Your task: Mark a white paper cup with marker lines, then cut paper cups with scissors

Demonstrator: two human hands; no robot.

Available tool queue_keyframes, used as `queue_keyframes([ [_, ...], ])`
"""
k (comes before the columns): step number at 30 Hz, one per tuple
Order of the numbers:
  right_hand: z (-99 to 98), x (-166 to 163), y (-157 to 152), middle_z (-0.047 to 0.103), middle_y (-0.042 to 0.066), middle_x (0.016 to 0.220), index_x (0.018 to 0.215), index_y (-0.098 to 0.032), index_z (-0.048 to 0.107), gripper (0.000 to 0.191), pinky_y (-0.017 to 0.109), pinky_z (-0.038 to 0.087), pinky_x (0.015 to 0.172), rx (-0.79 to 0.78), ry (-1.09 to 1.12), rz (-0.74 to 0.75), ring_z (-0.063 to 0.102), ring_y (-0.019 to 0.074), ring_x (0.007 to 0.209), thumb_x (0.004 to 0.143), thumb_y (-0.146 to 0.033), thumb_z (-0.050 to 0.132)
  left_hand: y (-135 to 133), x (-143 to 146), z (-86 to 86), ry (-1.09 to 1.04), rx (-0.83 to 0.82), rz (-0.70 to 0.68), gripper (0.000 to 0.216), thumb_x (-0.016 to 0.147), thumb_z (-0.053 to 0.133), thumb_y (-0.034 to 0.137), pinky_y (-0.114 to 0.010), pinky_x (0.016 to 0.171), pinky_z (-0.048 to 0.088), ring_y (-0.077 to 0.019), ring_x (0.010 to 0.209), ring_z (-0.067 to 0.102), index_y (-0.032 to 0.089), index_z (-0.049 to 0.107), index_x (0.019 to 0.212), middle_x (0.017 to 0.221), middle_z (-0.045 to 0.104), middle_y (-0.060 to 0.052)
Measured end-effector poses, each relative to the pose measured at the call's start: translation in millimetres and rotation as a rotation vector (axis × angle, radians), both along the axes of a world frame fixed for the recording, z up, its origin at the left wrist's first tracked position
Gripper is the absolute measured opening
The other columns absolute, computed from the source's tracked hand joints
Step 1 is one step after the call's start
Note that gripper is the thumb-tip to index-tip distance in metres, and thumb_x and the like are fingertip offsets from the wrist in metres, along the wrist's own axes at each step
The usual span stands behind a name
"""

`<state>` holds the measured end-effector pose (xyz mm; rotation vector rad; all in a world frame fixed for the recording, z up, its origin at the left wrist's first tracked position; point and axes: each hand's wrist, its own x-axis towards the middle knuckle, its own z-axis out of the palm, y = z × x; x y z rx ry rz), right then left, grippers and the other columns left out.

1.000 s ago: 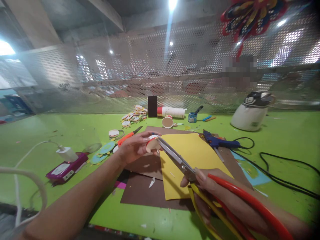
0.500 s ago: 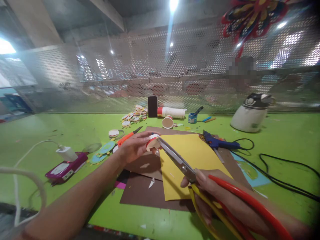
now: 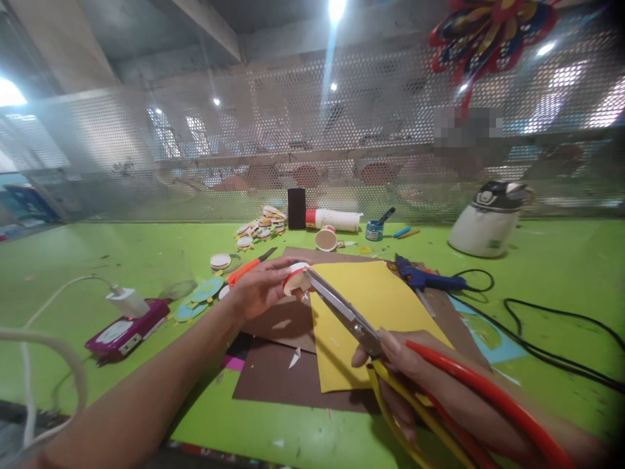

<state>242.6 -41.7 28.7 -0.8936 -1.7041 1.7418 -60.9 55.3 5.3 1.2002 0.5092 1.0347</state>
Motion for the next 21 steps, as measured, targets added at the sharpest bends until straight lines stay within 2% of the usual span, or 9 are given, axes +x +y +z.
queue_keyframes([
  [21, 0.9, -3.5, 7.1, 0.062, 0.009, 0.126, 0.124, -0.019, 0.061, 0.032, 0.043, 0.057, 0.087, -0.122, -0.041, 0.026, 0.065, 0.0229, 0.104, 0.097, -0.034, 0.06, -0.6, 1.5, 0.0, -0.008, 0.021, 0.009, 0.036, 0.079, 0.068, 0.017, -0.037, 0.075, 0.057, -0.0284, 0.093, 0.069, 0.008, 0.072, 0.114, 0.115, 0.071, -0.02],
])
